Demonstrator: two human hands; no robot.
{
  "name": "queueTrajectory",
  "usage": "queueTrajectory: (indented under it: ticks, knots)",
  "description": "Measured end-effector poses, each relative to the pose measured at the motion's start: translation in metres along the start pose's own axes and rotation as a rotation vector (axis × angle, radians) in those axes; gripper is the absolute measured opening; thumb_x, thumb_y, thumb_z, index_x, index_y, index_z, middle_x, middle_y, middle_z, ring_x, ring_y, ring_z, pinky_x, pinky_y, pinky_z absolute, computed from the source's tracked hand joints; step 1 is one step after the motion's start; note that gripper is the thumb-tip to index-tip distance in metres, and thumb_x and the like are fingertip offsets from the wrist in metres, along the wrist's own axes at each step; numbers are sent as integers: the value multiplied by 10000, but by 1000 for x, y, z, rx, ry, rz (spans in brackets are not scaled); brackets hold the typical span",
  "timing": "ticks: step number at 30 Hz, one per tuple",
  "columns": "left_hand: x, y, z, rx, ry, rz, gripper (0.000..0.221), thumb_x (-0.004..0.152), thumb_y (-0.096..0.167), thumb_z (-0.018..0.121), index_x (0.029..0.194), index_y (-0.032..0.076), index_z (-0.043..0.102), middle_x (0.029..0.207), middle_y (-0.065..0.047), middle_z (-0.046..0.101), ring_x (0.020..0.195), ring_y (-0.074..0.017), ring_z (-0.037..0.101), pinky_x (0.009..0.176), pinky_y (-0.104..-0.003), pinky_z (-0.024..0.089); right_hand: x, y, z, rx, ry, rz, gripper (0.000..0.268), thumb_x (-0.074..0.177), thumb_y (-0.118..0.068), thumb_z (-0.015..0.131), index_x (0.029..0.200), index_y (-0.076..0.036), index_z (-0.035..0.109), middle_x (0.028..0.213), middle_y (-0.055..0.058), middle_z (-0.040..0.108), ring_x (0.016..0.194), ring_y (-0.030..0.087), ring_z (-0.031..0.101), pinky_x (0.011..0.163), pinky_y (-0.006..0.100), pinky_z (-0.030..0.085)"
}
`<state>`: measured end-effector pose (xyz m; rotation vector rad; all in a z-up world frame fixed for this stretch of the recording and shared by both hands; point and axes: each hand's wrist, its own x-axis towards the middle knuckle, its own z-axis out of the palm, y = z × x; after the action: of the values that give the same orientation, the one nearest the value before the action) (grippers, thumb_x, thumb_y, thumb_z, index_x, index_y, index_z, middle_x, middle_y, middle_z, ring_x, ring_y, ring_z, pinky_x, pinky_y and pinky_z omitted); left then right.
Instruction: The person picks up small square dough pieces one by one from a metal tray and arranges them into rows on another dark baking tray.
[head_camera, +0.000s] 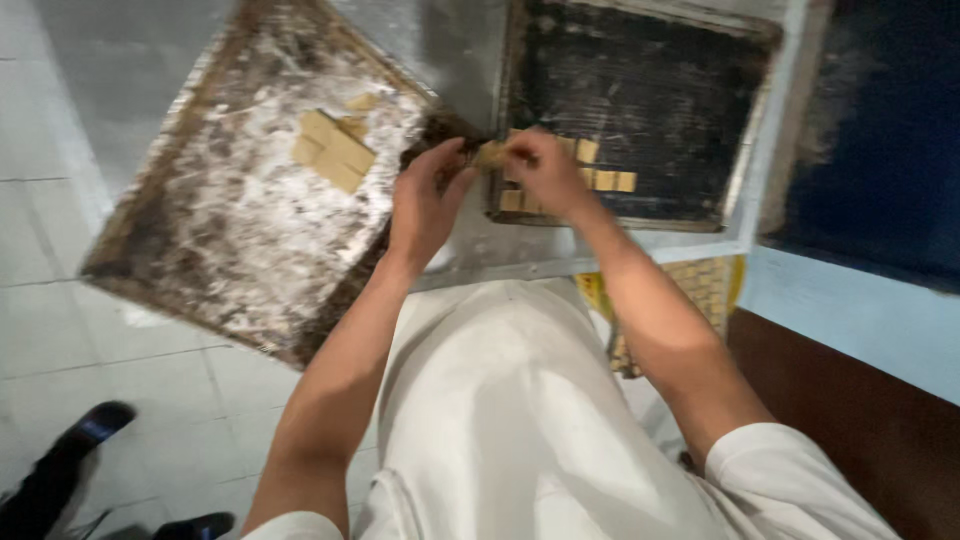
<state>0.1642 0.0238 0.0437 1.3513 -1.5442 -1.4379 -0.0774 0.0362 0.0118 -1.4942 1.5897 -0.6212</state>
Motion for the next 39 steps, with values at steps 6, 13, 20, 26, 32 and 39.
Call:
queueTrajectory:
  ticks: [6, 13, 20, 26, 32, 39]
  knots:
    - [17, 13, 32, 254, -93, 193, 371, 963, 269, 727, 1251, 37, 704, 1235, -143, 661, 1182, -336, 556, 1011, -481, 403, -33, 73, -112, -388, 113, 67, 118, 974, -120, 758, 1046, -33, 725, 1046, 150, 646, 928, 291, 661, 791, 386, 533]
    - [45, -18, -2, 807, 233, 104, 248, 953, 298, 735, 1074, 83, 758, 1155, -143, 649, 1152, -364, 546, 1016, -568, 368, -47, 121, -113, -475, 214, 123, 177, 917, -177, 815, 930, -16, 743, 986, 172, 647, 838, 288, 684, 739, 372, 559]
    - [66, -68, -60, 1188, 304, -109, 231, 900, 226, 711, 1010, 26, 750, 1208, -174, 615, 1132, -361, 509, 974, -524, 366, -44, 95, -123, -349, 239, 84, 188, 1018, -174, 797, 1006, 5, 741, 942, 169, 669, 826, 273, 673, 715, 387, 521]
    - [63, -33, -66, 889, 171, 125, 139, 955, 142, 747, 918, 9, 731, 1003, -152, 677, 940, -340, 605, 917, -521, 428, -34, 53, -111, -146, 352, -13, 164, 1076, -197, 745, 1092, -33, 737, 1007, 103, 709, 889, 184, 699, 770, 311, 546]
    - [57, 1, 68, -43, 66, 232, 176, 959, -94, 666, 993, 62, 741, 1259, -122, 749, 1118, -234, 739, 912, -381, 625, -19, 24, -58, 314, 133, 10, 288, 1023, -238, 734, 1251, -73, 675, 1088, 58, 737, 981, 126, 693, 815, 295, 566]
    - [57, 34, 153, 148, -69, 181, 341, 942, 131, 717, 1277, 75, 689, 1276, -118, 671, 1195, -295, 625, 987, -415, 527, -40, 50, -136, -96, 47, 193, 165, 1013, -201, 780, 1059, -50, 735, 942, 68, 756, 839, 157, 714, 743, 321, 566]
